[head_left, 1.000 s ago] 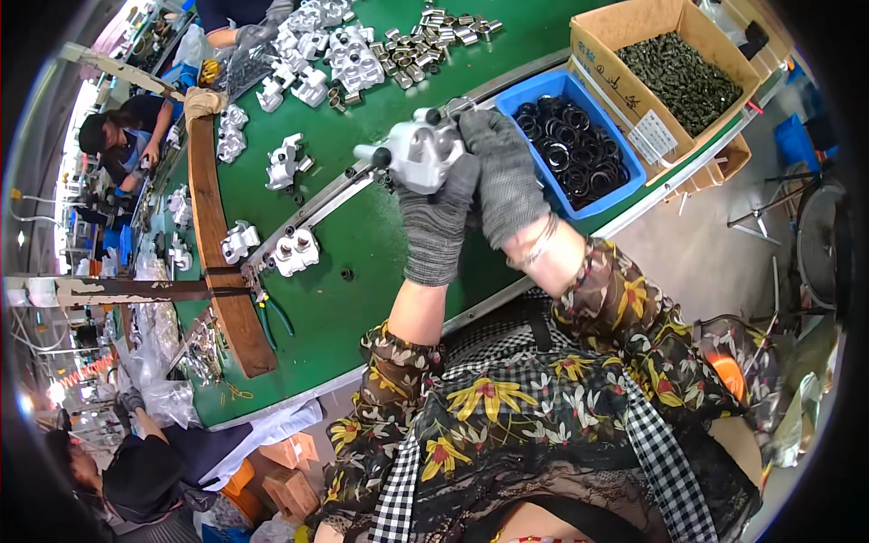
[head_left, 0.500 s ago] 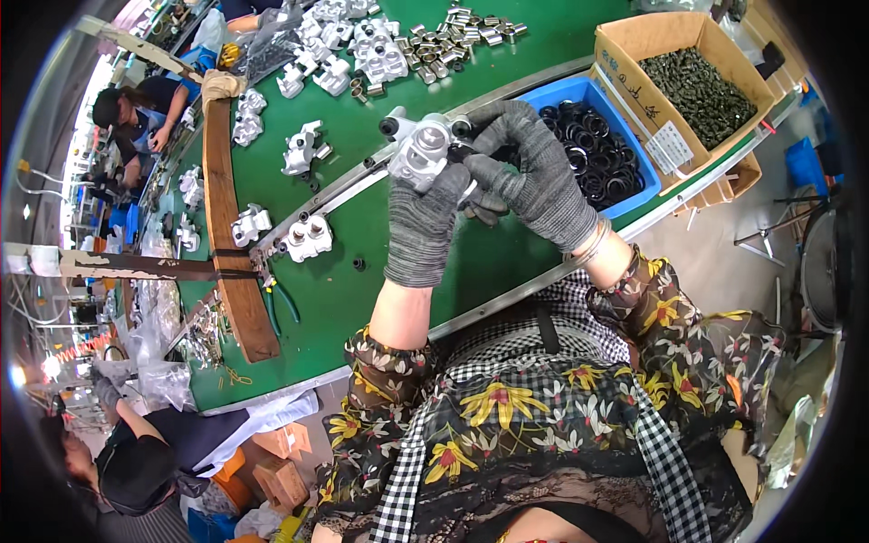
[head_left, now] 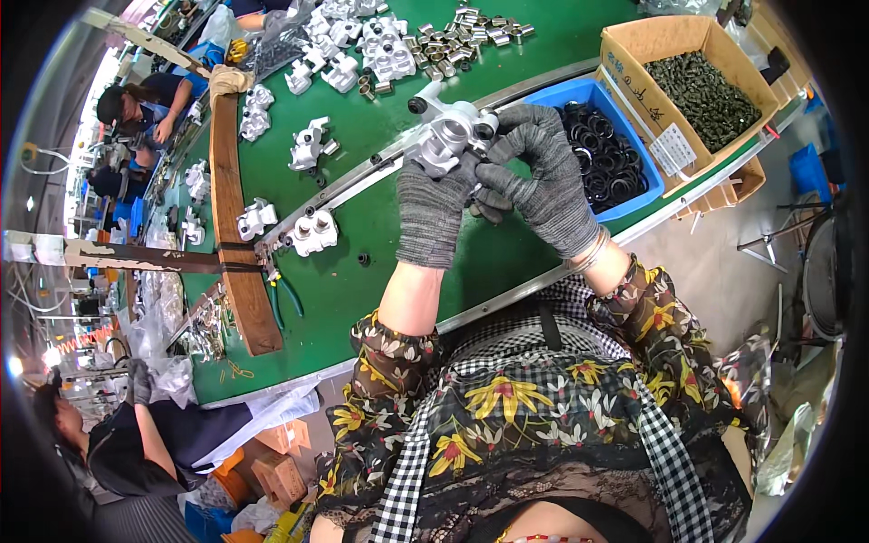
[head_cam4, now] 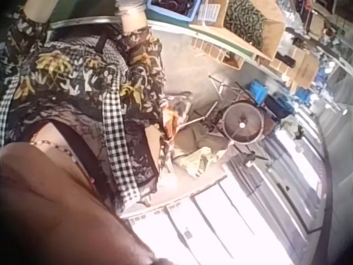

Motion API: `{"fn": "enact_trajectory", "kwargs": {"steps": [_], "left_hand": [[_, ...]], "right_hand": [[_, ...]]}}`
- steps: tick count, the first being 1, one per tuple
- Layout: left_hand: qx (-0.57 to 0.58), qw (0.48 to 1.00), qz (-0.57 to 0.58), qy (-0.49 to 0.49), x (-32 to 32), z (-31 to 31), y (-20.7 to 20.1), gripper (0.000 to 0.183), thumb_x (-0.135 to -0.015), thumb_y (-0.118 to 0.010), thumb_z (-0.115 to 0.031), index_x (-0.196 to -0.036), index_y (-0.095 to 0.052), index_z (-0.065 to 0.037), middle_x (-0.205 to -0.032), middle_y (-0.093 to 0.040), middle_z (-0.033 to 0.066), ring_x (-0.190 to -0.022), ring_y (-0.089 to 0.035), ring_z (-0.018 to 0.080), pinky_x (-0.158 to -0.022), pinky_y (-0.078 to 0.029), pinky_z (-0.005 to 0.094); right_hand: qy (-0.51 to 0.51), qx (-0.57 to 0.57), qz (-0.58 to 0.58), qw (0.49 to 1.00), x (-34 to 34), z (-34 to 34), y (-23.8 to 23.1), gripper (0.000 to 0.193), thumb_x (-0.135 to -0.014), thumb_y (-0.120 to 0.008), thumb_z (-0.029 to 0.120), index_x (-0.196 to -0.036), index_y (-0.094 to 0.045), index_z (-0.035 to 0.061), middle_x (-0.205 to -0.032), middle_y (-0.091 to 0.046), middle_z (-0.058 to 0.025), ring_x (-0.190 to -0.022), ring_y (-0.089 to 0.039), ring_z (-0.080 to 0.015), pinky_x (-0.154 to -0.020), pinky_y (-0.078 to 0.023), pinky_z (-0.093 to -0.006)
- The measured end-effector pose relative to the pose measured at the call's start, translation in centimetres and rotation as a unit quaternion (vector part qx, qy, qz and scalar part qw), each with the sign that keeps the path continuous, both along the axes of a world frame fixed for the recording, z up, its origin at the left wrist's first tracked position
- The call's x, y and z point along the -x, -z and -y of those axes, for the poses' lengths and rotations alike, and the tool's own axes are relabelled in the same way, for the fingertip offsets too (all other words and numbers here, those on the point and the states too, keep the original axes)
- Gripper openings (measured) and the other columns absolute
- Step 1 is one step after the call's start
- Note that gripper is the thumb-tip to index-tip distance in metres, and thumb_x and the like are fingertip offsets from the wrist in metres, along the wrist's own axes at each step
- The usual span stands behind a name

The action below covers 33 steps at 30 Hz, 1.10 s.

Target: Manually assembling small metal and plastic components at a factory workstation.

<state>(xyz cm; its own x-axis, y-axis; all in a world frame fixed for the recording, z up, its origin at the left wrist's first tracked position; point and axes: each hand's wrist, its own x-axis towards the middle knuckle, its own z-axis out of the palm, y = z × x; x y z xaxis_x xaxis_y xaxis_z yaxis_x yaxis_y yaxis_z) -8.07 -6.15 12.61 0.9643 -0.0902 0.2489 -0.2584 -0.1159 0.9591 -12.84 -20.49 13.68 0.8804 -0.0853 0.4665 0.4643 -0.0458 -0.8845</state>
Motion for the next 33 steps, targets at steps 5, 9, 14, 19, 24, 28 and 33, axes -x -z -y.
{"fn": "enact_trajectory", "kwargs": {"steps": [5,9,14,19,24,28,33], "left_hand": [[-0.238,0.965,0.077,-0.077,-0.1,0.7,-0.3,0.018,-0.081,-0.064,-0.01,-0.098,-0.066,-0.005,-0.091,-0.067,0.0083,-0.082,-0.064,0.0206,-0.074,-0.05,0.0324],[-0.344,0.925,0.12,-0.11,-0.1,0.5,-0.4,0.016,-0.08,-0.065,-0.01,-0.095,-0.066,-0.005,-0.086,-0.067,0.0083,-0.079,-0.064,0.0206,-0.072,-0.05,0.0324],[-0.168,0.977,0.106,-0.076,-1.0,0.9,0.0,0.013,-0.081,-0.064,-0.008,-0.093,-0.064,-0.002,-0.085,-0.065,0.007,-0.077,-0.062,0.0166,-0.071,-0.049,0.0293],[-0.171,0.977,0.123,-0.04,-0.6,1.3,-1.5,0.018,-0.079,-0.065,-0.006,-0.095,-0.063,0.0,-0.089,-0.066,0.0069,-0.079,-0.06,0.0146,-0.072,-0.049,0.028],[-0.156,0.968,0.18,-0.081,1.1,2.6,-1.7,0.04,-0.08,-0.06,-0.012,-0.119,-0.056,-0.002,-0.085,-0.065,0.0124,-0.072,-0.061,0.026,-0.07,-0.051,0.0365],[0.193,0.977,-0.059,0.066,0.4,2.2,0.6,0.039,-0.082,-0.06,-0.019,-0.118,-0.058,-0.006,-0.09,-0.067,0.0123,-0.076,-0.063,0.0283,-0.068,-0.051,0.0384],[-0.353,0.927,0.125,0.016,-0.8,1.8,0.7,0.025,-0.083,-0.06,-0.025,-0.101,-0.062,-0.009,-0.091,-0.065,0.0112,-0.084,-0.061,0.0277,-0.076,-0.048,0.036]], "right_hand": [[0.003,0.029,-0.04,0.999,0.5,0.2,-0.3,0.016,-0.074,-0.073,0.008,-0.079,-0.06,0.0022,-0.11,-0.05,-0.0114,-0.1,-0.054,-0.022,-0.086,-0.047,-0.0371],[0.052,0.148,0.035,0.987,0.0,0.3,-0.4,0.014,-0.075,-0.072,0.006,-0.081,-0.06,0.0008,-0.11,-0.051,-0.0138,-0.098,-0.055,-0.025,-0.083,-0.048,-0.0364],[0.133,0.265,0.166,0.94,-1.7,0.4,0.0,0.022,-0.077,-0.072,0.008,-0.089,-0.056,-0.0002,-0.1,-0.054,-0.0121,-0.083,-0.059,-0.022,-0.071,-0.052,-0.0329],[-0.124,-0.137,-0.208,0.961,-1.0,0.8,-1.6,0.035,-0.08,-0.074,0.014,-0.096,-0.045,0.0036,-0.08,-0.052,-0.0044,-0.048,-0.051,-0.0098,-0.04,-0.043,-0.0246],[-0.093,-0.136,-0.193,0.967,-1.5,1.4,-1.2,0.043,-0.084,-0.07,0.015,-0.111,-0.037,0.0054,-0.074,-0.051,-0.0042,-0.044,-0.046,-0.0101,-0.036,-0.039,-0.0259],[-0.119,-0.012,-0.192,0.974,-1.7,2.5,1.2,0.061,-0.078,-0.078,0.018,-0.126,-0.045,0.0038,-0.102,-0.056,-0.003,-0.095,-0.052,-0.0117,-0.083,-0.048,-0.0291],[-0.05,0.066,-0.135,0.987,-0.5,2.2,-0.3,0.054,-0.079,-0.076,0.025,-0.119,-0.05,0.0016,-0.088,-0.058,-0.0065,-0.079,-0.055,-0.013,-0.073,-0.05,-0.0285]]}}
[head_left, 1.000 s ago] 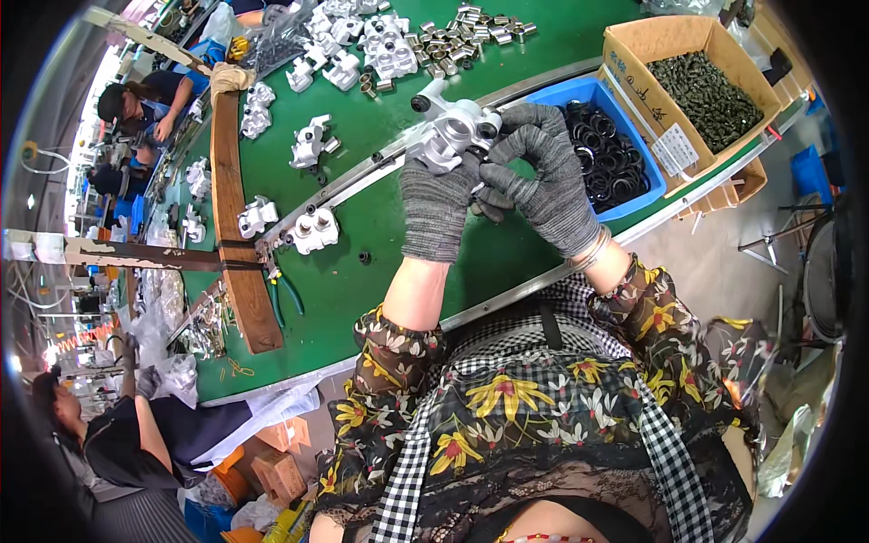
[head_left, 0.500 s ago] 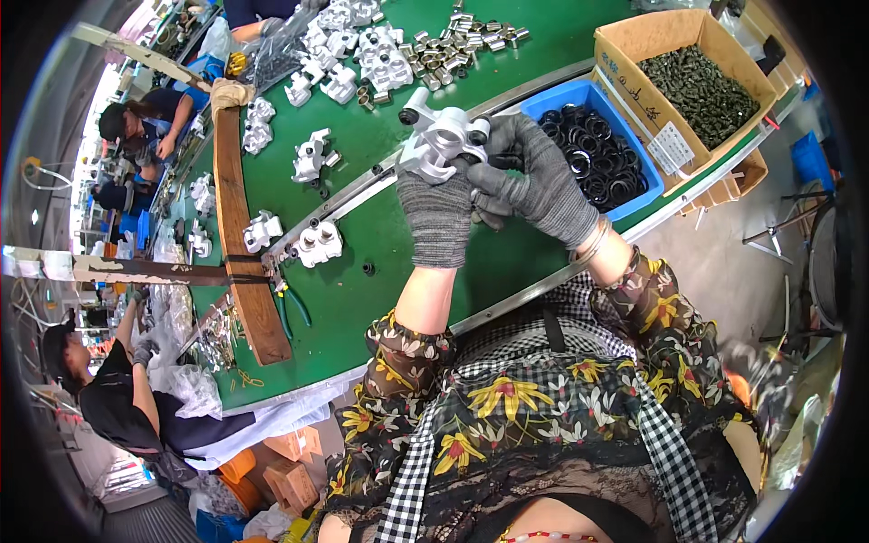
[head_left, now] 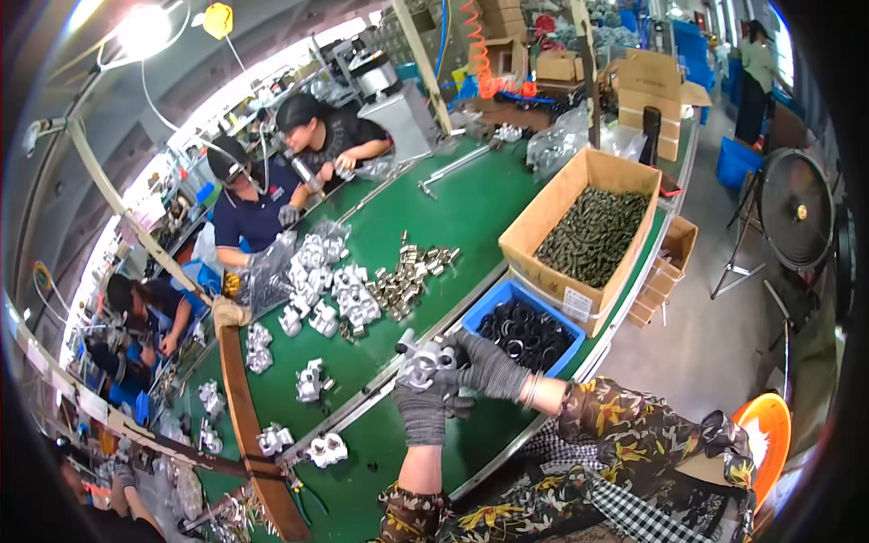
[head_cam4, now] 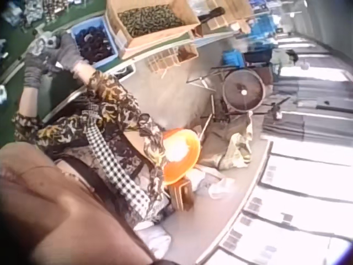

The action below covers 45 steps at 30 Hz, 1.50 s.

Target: Manually assembling small metal and plastic components at a factory workstation.

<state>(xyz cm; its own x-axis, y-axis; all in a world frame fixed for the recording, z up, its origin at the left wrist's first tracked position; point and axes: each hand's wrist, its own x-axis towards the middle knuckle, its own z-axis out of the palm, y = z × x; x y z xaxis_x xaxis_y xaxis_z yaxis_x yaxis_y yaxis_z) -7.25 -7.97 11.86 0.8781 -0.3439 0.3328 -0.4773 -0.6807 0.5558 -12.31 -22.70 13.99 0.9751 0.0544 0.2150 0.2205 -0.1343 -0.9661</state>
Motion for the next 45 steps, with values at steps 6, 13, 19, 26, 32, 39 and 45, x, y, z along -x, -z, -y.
{"fn": "enact_trajectory", "kwargs": {"steps": [6,13,19,26,32,39,45], "left_hand": [[-0.022,0.973,0.217,0.082,0.9,0.6,-1.3,0.045,-0.088,-0.049,-0.006,-0.133,-0.041,-0.002,-0.094,-0.063,0.0089,-0.083,-0.06,0.0174,-0.083,-0.05,0.0314],[0.811,0.46,-0.356,0.062,-0.8,1.4,3.0,0.029,-0.095,-0.043,-0.018,-0.111,-0.054,0.004,-0.103,-0.062,0.0163,-0.088,-0.064,0.0256,-0.074,-0.055,0.0331],[0.771,0.424,-0.468,0.085,-1.1,1.5,3.4,0.027,-0.093,-0.047,-0.026,-0.106,-0.055,-0.003,-0.088,-0.059,0.0087,-0.073,-0.059,0.0187,-0.057,-0.051,0.0294],[0.448,0.862,-0.235,0.033,6.9,0.0,1.4,0.079,-0.076,-0.076,-0.008,-0.136,-0.027,-0.001,-0.104,-0.056,0.0074,-0.089,-0.057,0.0147,-0.081,-0.049,0.0286],[0.346,0.905,-0.24,-0.055,8.1,-1.8,2.0,0.051,-0.083,-0.071,-0.026,-0.12,-0.047,0.0,-0.094,-0.06,0.0082,-0.085,-0.058,0.0152,-0.078,-0.049,0.0285],[0.498,0.733,-0.464,0.014,6.7,-4.4,0.7,0.058,-0.088,-0.055,-0.052,-0.113,-0.05,0.0,-0.077,-0.066,0.0148,-0.052,-0.065,0.0231,-0.035,-0.05,0.0258],[0.508,0.722,-0.469,0.002,6.4,-4.0,1.1,0.054,-0.089,-0.055,-0.046,-0.108,-0.053,0.004,-0.083,-0.066,0.0169,-0.052,-0.064,0.0196,-0.035,-0.049,0.0242]], "right_hand": [[0.03,0.139,-0.006,0.99,0.4,0.1,-1.6,0.048,-0.085,-0.067,0.022,-0.125,-0.048,0.0033,-0.089,-0.061,-0.0126,-0.082,-0.061,-0.0181,-0.074,-0.053,-0.0342],[0.031,0.152,0.078,0.985,-1.7,0.9,0.3,0.046,-0.08,-0.075,0.029,-0.112,-0.057,0.0011,-0.085,-0.065,-0.0151,-0.076,-0.063,-0.019,-0.073,-0.052,-0.0333],[0.067,0.189,0.092,0.975,-0.8,0.4,0.9,0.04,-0.082,-0.069,0.017,-0.117,-0.057,-0.0007,-0.101,-0.064,-0.0228,-0.092,-0.063,-0.0336,-0.082,-0.051,-0.0347],[0.009,0.135,0.053,0.989,2.5,-2.2,3.5,0.038,-0.079,-0.063,0.009,-0.116,-0.058,0.0029,-0.104,-0.063,-0.018,-0.095,-0.062,-0.0276,-0.086,-0.048,-0.0344],[-0.026,0.248,0.021,0.968,3.1,-1.8,4.5,0.049,-0.075,-0.068,0.017,-0.121,-0.054,0.0058,-0.093,-0.064,-0.0203,-0.084,-0.063,-0.0338,-0.078,-0.051,-0.0389],[0.056,0.399,0.015,0.915,-0.5,9.2,-2.3,0.023,-0.087,-0.062,0.021,-0.108,-0.065,0.0113,-0.09,-0.068,-0.0112,-0.085,-0.066,-0.0245,-0.081,-0.053,-0.0363],[-0.02,0.568,0.102,0.817,-1.9,11.1,1.9,0.016,-0.084,-0.062,0.019,-0.097,-0.064,0.0099,-0.092,-0.062,-0.0106,-0.088,-0.063,-0.0288,-0.078,-0.051,-0.0395]]}}
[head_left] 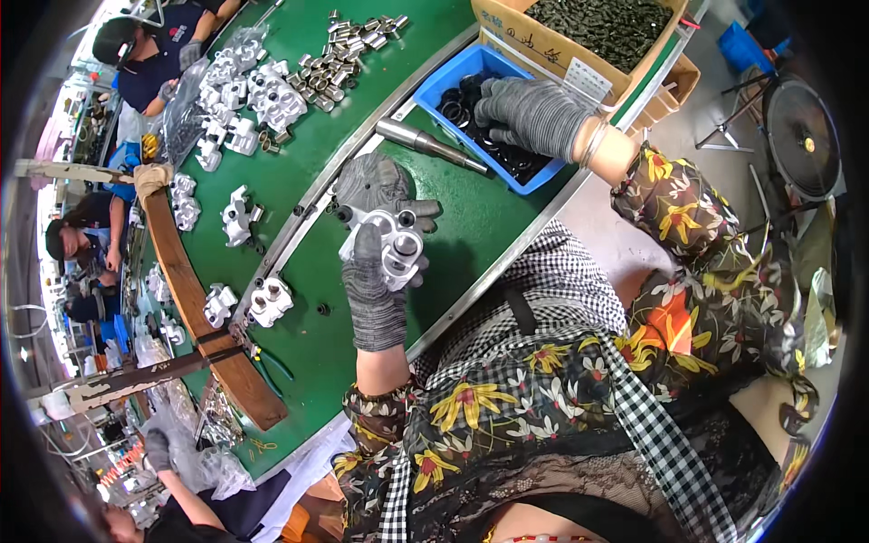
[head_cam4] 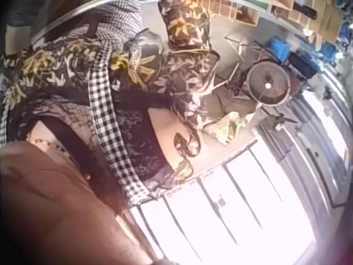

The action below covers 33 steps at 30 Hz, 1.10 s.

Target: Manually assembling small metal and plastic components at a factory workstation.

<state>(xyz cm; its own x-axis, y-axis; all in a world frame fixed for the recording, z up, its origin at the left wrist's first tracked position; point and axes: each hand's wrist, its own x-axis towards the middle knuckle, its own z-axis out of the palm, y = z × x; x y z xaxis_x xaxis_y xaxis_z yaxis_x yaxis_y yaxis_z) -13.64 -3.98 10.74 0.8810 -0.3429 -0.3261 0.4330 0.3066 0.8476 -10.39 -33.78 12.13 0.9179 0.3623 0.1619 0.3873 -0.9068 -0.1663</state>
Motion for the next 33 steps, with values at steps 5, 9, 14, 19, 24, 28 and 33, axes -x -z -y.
{"fn": "enact_trajectory", "kwargs": {"steps": [5,9,14,19,24,28,33], "left_hand": [[0.014,0.999,-0.02,0.034,-0.5,0.4,-0.1,0.057,-0.088,-0.056,-0.05,-0.109,-0.054,0.004,-0.083,-0.066,0.0165,-0.053,-0.064,0.0203,-0.035,-0.049,0.0245],[-0.001,0.999,-0.009,0.043,-0.6,0.4,0.0,0.064,-0.087,-0.054,-0.055,-0.112,-0.053,0.004,-0.085,-0.067,0.0181,-0.055,-0.065,0.0207,-0.036,-0.049,0.0238],[0.008,0.998,0.001,0.057,-1.0,0.8,0.7,0.069,-0.087,-0.052,-0.058,-0.112,-0.053,0.006,-0.091,-0.066,0.0223,-0.057,-0.065,0.0187,-0.037,-0.049,0.022],[0.031,0.998,-0.029,0.037,-1.2,0.2,1.3,0.055,-0.09,-0.054,-0.048,-0.111,-0.054,0.002,-0.089,-0.068,0.0174,-0.054,-0.065,0.0192,-0.037,-0.051,0.0242],[0.062,0.996,-0.039,0.043,-0.9,0.4,0.6,0.055,-0.088,-0.057,-0.047,-0.114,-0.052,0.001,-0.091,-0.068,0.0173,-0.057,-0.066,0.0201,-0.04,-0.052,0.0252],[0.209,0.977,0.013,0.041,-0.8,1.5,0.6,0.059,-0.08,-0.066,-0.037,-0.123,-0.048,0.0,-0.112,-0.06,0.0182,-0.09,-0.063,0.0273,-0.07,-0.056,0.0334],[0.173,0.983,0.056,0.0,-1.2,2.3,1.1,0.053,-0.079,-0.069,-0.009,-0.126,-0.046,-0.001,-0.113,-0.059,0.0121,-0.1,-0.061,0.0259,-0.087,-0.051,0.0334]], "right_hand": [[0.047,0.045,-0.012,0.998,0.3,-0.1,0.0,0.013,-0.084,-0.056,0.014,-0.092,-0.062,0.0044,-0.088,-0.063,-0.0143,-0.086,-0.064,-0.0323,-0.077,-0.051,-0.0428],[0.05,-0.021,-0.032,0.998,0.0,0.8,0.2,0.013,-0.085,-0.056,0.014,-0.091,-0.062,0.0048,-0.085,-0.064,-0.0164,-0.087,-0.063,-0.0341,-0.075,-0.05,-0.0431],[0.038,-0.026,-0.054,0.997,0.2,1.8,0.0,0.012,-0.085,-0.059,0.015,-0.092,-0.062,0.0056,-0.086,-0.064,-0.0147,-0.086,-0.062,-0.0337,-0.076,-0.049,-0.0426],[0.045,-0.018,-0.141,0.989,-0.7,1.0,-1.9,0.014,-0.083,-0.065,0.016,-0.093,-0.063,0.0069,-0.083,-0.063,-0.0135,-0.082,-0.062,-0.0313,-0.075,-0.049,-0.0388],[0.088,-0.037,-0.188,0.978,-1.2,1.5,-4.2,0.015,-0.081,-0.067,0.014,-0.093,-0.064,0.0076,-0.078,-0.062,-0.009,-0.072,-0.06,-0.0225,-0.071,-0.049,-0.0355],[0.15,-0.286,-0.21,0.923,0.7,0.8,-8.3,0.017,-0.083,-0.069,0.015,-0.097,-0.064,0.0073,-0.075,-0.061,-0.0018,-0.068,-0.058,-0.0109,-0.062,-0.048,-0.0257],[-0.031,-0.497,-0.1,0.861,2.0,-5.0,-5.9,0.018,-0.083,-0.073,0.017,-0.089,-0.063,0.0028,-0.085,-0.062,-0.0003,-0.08,-0.056,-0.0086,-0.072,-0.048,-0.0234]]}}
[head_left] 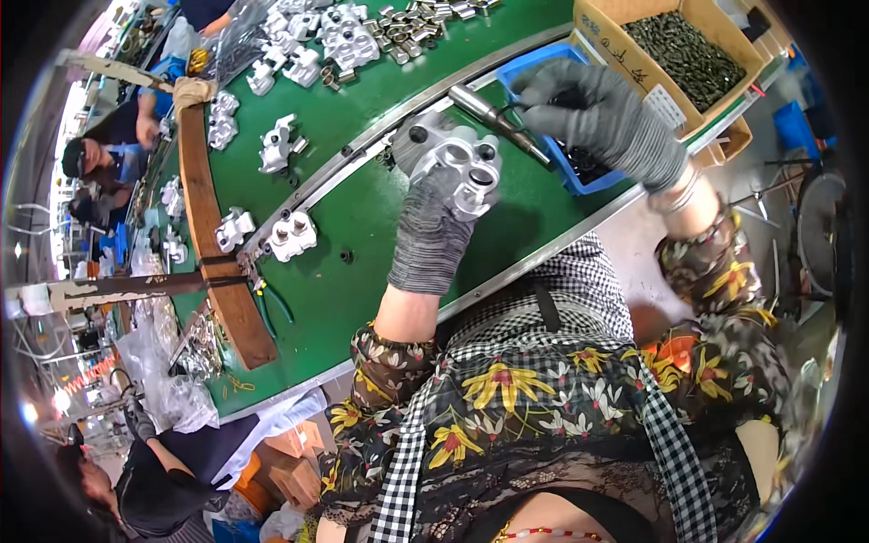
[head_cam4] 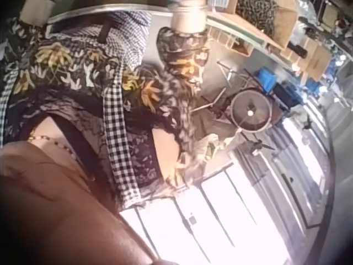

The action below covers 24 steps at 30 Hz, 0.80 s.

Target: Manually assembling small metal and plastic components at a factory workstation.

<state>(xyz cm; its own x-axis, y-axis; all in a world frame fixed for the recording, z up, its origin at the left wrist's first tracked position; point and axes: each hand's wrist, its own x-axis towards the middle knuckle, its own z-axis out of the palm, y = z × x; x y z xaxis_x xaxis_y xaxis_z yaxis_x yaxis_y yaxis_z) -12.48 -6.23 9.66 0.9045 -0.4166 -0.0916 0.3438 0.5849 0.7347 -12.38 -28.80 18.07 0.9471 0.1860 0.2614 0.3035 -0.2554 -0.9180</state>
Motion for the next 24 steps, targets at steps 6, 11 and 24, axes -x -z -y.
{"fn": "enact_trajectory", "kwargs": {"steps": [6,11,24], "left_hand": [[-0.128,0.979,0.122,-0.098,-0.7,-0.1,1.3,0.045,-0.09,-0.061,-0.022,-0.129,-0.045,-0.006,-0.115,-0.056,0.0069,-0.099,-0.06,0.016,-0.082,-0.053,0.0293],[-0.15,0.981,0.062,-0.106,-0.7,-0.7,-1.7,0.046,-0.091,-0.061,-0.018,-0.132,-0.046,-0.003,-0.12,-0.057,0.0091,-0.106,-0.058,0.0171,-0.09,-0.05,0.0291],[-0.447,0.864,0.136,-0.188,-2.1,-1.0,-2.0,0.037,-0.082,-0.064,-0.005,-0.118,-0.056,-0.002,-0.113,-0.062,0.0129,-0.099,-0.062,0.0197,-0.085,-0.052,0.0302]], "right_hand": [[0.043,0.054,0.109,0.992,0.4,-7.2,3.1,0.016,-0.077,-0.07,0.005,-0.086,-0.058,0.0015,-0.102,-0.057,-0.0126,-0.089,-0.058,-0.0232,-0.074,-0.053,-0.031],[0.054,0.029,0.131,0.989,1.8,-8.7,3.2,0.019,-0.076,-0.07,0.006,-0.089,-0.056,0.0007,-0.111,-0.054,-0.0138,-0.093,-0.058,-0.0275,-0.079,-0.051,-0.034],[0.063,0.202,0.219,0.953,1.3,-9.6,2.4,0.023,-0.076,-0.068,0.0,-0.094,-0.055,0.0008,-0.115,-0.056,-0.0165,-0.099,-0.059,-0.0315,-0.084,-0.049,-0.0347]]}}
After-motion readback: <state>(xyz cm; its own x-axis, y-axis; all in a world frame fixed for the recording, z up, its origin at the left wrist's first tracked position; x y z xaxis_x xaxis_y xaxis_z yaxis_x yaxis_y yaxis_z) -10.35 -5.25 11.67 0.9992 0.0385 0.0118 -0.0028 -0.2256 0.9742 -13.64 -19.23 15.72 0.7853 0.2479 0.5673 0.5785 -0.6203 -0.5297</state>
